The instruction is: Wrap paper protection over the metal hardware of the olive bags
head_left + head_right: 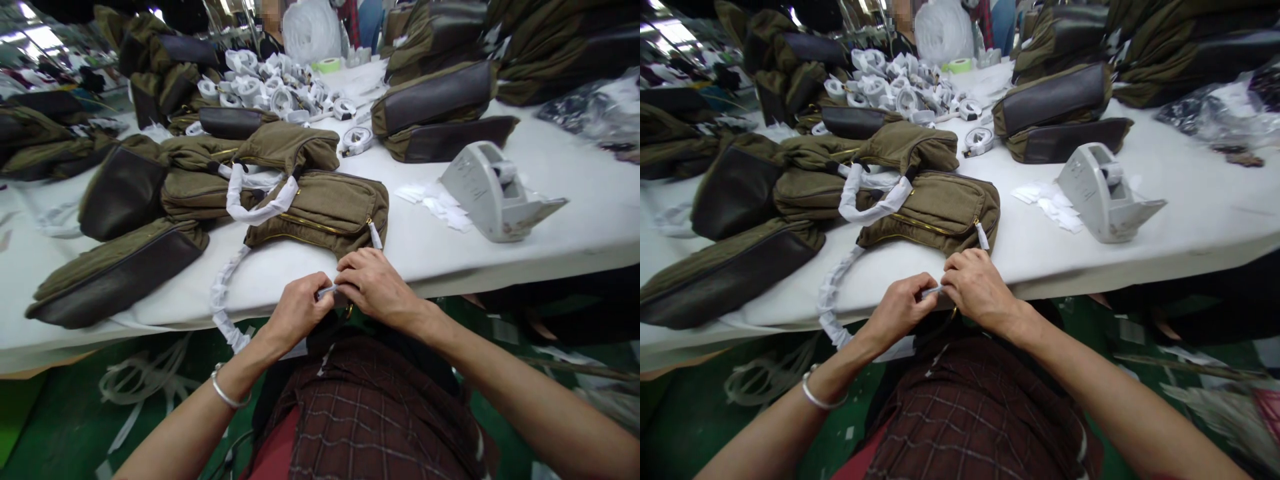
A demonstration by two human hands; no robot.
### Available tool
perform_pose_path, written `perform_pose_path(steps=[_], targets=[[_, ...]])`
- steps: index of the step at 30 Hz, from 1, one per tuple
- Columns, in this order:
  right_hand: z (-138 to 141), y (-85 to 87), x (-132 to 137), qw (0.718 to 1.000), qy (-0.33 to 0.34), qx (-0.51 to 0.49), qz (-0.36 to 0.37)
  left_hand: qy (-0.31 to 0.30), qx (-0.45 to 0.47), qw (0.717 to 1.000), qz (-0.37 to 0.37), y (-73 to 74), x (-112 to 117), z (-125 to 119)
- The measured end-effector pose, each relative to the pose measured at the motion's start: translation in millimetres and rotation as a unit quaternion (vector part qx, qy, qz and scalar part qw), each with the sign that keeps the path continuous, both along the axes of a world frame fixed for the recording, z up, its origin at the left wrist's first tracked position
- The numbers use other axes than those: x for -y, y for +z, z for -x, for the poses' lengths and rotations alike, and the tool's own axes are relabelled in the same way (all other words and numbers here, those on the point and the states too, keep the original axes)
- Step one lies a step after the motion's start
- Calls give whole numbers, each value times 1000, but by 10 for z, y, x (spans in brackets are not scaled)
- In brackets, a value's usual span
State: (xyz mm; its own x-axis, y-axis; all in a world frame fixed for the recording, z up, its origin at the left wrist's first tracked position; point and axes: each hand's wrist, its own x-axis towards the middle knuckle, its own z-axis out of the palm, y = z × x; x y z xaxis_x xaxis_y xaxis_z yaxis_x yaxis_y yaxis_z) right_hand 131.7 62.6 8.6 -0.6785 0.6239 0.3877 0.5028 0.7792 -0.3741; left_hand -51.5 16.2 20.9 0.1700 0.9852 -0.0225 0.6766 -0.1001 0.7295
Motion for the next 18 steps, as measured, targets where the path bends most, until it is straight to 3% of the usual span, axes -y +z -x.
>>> perform_pose_path(steps=[3, 5, 7, 9, 11, 14, 16, 18], targets=[[5, 70, 40, 1000, -2, 2, 10, 8, -2, 1000, 15, 7, -9, -3], [-115, 154, 53, 999, -11, -47, 5, 21, 31, 998, 56, -17, -10, 10], [-382, 281, 25, 992, -51, -113, -10, 37, 96, 987, 122, -74, -15, 28], [-799, 437, -43, 975, -143, -169, -31, 51, 170, 965, 195, -152, -26, 29], [-1321, 580, -138, 936, -284, -202, -52, 66, 227, 946, 222, -216, -35, -13], [-2112, 671, -319, 844, -489, -214, -62, 74, 295, 930, 205, -227, -52, -186], [-2512, 623, -466, 812, -544, -210, -7, 64, 332, 921, 191, -188, -87, -369], [-2752, 521, -617, 798, -552, -224, 92, 53, 360, 915, 173, -157, -151, -575]])
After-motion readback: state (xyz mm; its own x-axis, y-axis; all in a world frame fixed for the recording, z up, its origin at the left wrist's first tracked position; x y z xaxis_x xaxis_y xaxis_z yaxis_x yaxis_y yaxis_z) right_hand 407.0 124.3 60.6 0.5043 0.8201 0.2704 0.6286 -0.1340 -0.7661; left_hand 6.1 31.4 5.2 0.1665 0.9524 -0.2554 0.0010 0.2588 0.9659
